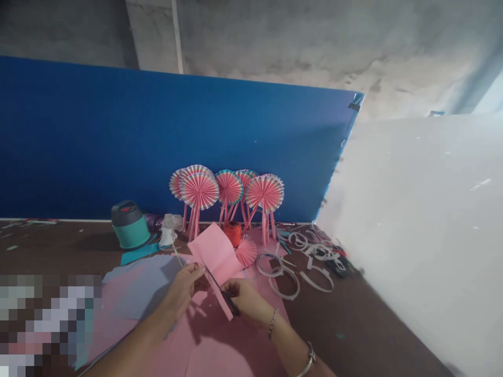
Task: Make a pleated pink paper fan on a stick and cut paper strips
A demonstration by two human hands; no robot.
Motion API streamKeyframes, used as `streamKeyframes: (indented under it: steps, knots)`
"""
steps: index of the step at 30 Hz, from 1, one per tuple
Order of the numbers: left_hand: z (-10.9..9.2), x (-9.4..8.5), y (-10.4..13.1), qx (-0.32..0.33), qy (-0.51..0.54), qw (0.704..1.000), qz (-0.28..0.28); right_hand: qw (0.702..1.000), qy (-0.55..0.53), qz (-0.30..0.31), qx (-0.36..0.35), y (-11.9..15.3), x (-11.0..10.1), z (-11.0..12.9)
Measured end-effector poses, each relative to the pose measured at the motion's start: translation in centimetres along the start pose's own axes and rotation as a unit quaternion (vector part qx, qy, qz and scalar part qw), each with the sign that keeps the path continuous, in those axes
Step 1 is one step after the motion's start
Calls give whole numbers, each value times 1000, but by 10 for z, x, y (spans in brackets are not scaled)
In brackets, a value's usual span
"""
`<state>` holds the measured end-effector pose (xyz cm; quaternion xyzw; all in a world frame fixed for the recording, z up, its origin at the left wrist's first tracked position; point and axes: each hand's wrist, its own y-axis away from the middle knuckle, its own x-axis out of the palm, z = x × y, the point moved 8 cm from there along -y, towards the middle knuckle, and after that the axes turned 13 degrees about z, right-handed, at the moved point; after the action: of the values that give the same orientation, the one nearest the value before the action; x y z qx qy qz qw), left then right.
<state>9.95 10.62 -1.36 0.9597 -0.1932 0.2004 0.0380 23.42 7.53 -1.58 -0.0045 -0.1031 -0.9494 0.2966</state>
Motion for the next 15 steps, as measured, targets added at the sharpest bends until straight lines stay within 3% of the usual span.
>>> streamKeyframes:
  steps: [9,15]
  knots:
    - [-4,4,4,0,2,1000,-5,1000,14,-3,-7,-6,-7,-10]
    - [-2,-8,0,9,-9,999,-31,999,31,-10,6,-4,-8,-9]
